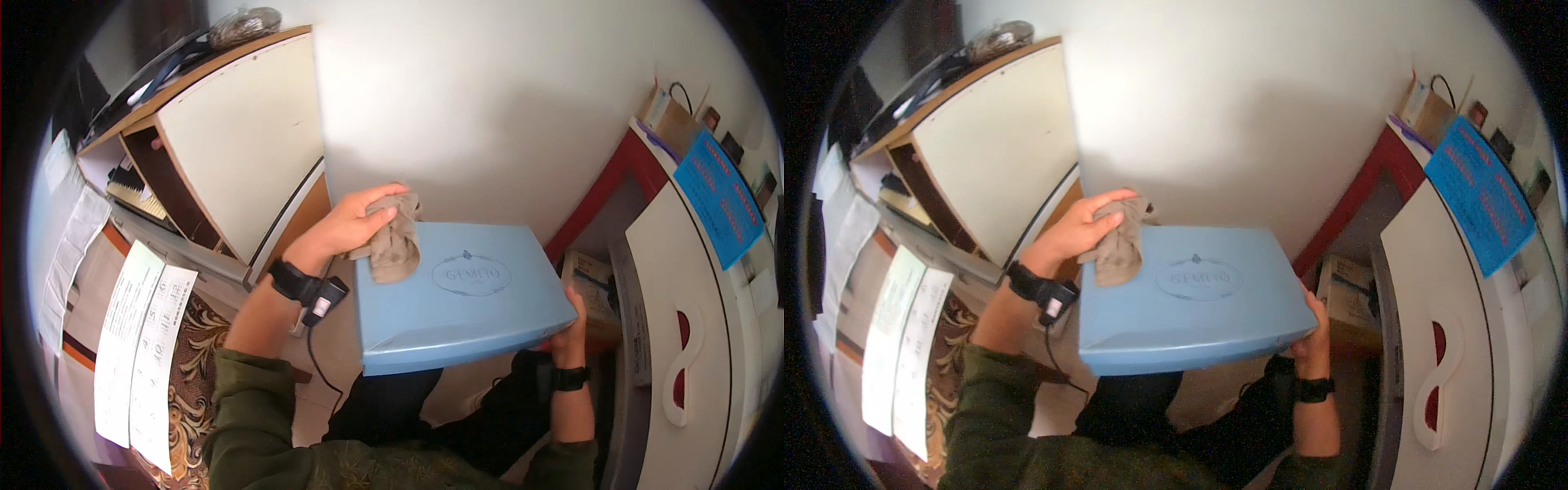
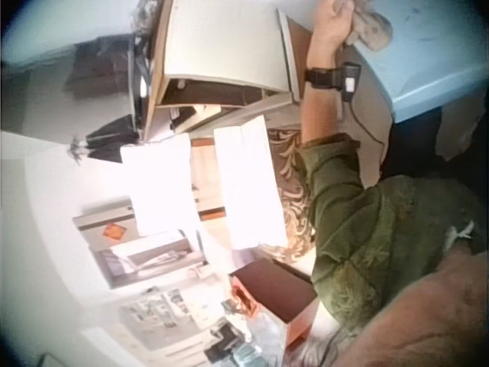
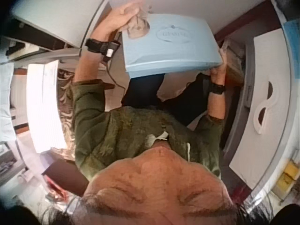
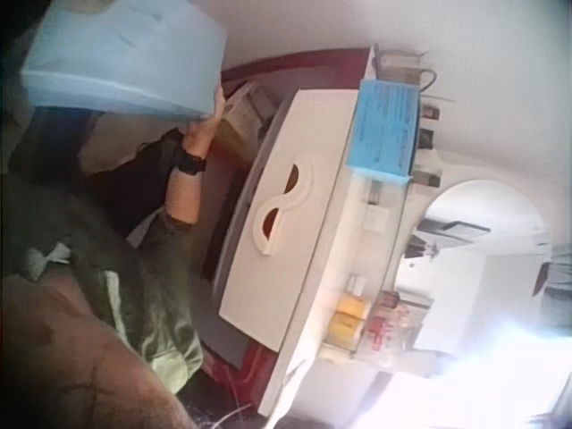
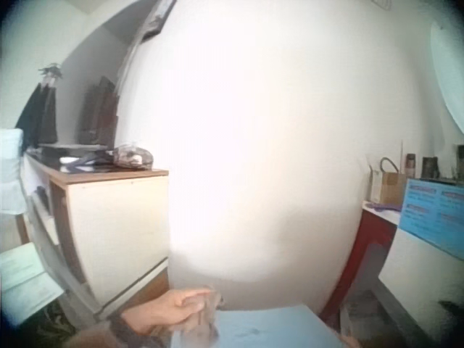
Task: The person wipes a blue shoebox, a toy box, a light colored box, a red and yellow box, and a red shoebox using a cloth, then wipes the floor next to a white vanity.
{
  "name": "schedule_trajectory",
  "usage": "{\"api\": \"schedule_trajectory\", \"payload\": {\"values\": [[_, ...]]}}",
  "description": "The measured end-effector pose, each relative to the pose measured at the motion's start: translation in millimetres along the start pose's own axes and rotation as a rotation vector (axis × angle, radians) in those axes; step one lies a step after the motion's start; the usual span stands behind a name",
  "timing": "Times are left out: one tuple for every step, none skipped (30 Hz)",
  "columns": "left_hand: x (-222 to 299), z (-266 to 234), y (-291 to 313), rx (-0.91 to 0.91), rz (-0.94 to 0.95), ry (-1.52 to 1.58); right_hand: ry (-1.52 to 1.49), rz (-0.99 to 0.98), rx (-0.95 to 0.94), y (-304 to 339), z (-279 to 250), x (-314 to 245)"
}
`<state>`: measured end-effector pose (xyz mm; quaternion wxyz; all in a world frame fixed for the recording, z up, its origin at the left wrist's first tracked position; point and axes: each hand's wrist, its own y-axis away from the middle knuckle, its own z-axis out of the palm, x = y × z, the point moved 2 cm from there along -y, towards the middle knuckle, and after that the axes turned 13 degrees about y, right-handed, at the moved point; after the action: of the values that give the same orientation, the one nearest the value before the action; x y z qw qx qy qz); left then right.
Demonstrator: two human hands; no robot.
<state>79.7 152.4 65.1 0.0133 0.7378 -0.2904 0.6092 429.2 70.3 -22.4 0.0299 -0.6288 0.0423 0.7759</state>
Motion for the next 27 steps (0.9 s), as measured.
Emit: {"api": "schedule_trajectory", "payload": {"values": [[1.5,1.2,6.7,0.115,-0.177,0.226,0.019,-0.005,-0.013,1.2,-0.3,0.2],[-4.3,2.6,10.7,0.135,-0.166,0.237,-0.015,0.02,-0.015,1.5,-1.6,3.5],[-11.9,0.2,14.3,0.292,-0.034,0.581,-0.05,0.045,-0.025,1.1,-1.3,5.6],[-18.6,-5.0,19.9,0.452,0.108,0.921,-0.031,0.048,-0.052,0.9,1.0,7.8],[-24.6,-11.3,26.2,0.545,0.141,1.021,-0.061,0.02,-0.033,0.8,2.2,10.4],[-26.6,-15.9,32.5,0.575,0.151,1.025,-0.091,-0.003,-0.011,1.5,0.9,12.0],[-29.4,-22.5,44.6,0.672,0.197,1.13,-0.066,-0.002,-0.035,4.9,2.7,11.9],[-32.8,-28.8,57.0,0.766,0.244,1.233,-0.067,0.017,0.011,7.7,2.6,12.3],[-39.9,-38.8,64.6,0.778,0.334,1.171,-0.076,0.037,0.063,9.0,1.4,12.6],[-46.9,-46.7,74.1,0.795,0.34,1.176,-0.062,0.041,0.052,8.8,-3.1,16.0],[-51.6,-52.3,83.6,0.722,0.389,1.212,-0.059,0.054,0.068,7.0,-10.2,21.0],[-55.3,-52.0,87.2,0.639,0.439,1.253,-0.054,0.061,0.093,5.8,-15.6,21.3],[-56.1,-43.7,92.2,0.55,0.411,1.291,-0.045,0.062,0.089,5.6,-11.7,21.1],[-59.2,-33.4,94.1,0.555,0.415,1.297,-0.043,0.069,0.108,7.3,-6.8,20.1],[-56.6,-19.2,94.8,0.504,0.353,0.992,-0.044,0.077,0.123,9.7,-0.2,18.0],[-55.7,-2.8,92.8,0.449,0.283,0.694,-0.034,0.079,0.119,10.9,4.7,16.4],[-55.1,11.0,90.3,0.387,0.21,0.398,-0.025,0.067,0.154,12.2,8.6,14.7],[-42.5,18.5,91.6,0.402,0.377,0.287,-0.019,0.054,0.19,13.0,10.5,13.0],[-38.1,20.9,95.3,0.418,0.347,0.257,-0.012,0.055,0.192,13.7,10.2,11.7],[-34.4,22.8,99.2,0.432,0.315,0.226,-0.025,0.091,0.138,14.3,10.2,11.2],[-28.4,23.5,106.4,0.433,0.314,0.223,-0.046,0.127,0.079,15.4,12.3,12.6],[-23.9,26.6,110.8,0.435,0.317,0.146,-0.043,0.12,0.089,12.8,1.2,16.7],[-19.3,30.6,116.1,0.436,0.32,0.069,-0.045,0.099,0.031,6.1,-16.4,25.5],[-15.4,35.9,124.3,0.428,0.322,0.077,-0.047,0.083,-0.028,2.7,-27.0,31.7],[-10.0,41.3,136.6,0.422,0.331,0.017,-0.051,0.087,-0.022,3.8,-24.0,32.6],[-9.1,47.8,147.7,0.416,0.341,-0.042,-0.011,0.062,-0.011,4.3,-20.2,32.5],[-11.9,55.3,161.4,0.408,0.378,0.001,0.027,0.041,-0.006,5.5,-13.0,31.4]]}}
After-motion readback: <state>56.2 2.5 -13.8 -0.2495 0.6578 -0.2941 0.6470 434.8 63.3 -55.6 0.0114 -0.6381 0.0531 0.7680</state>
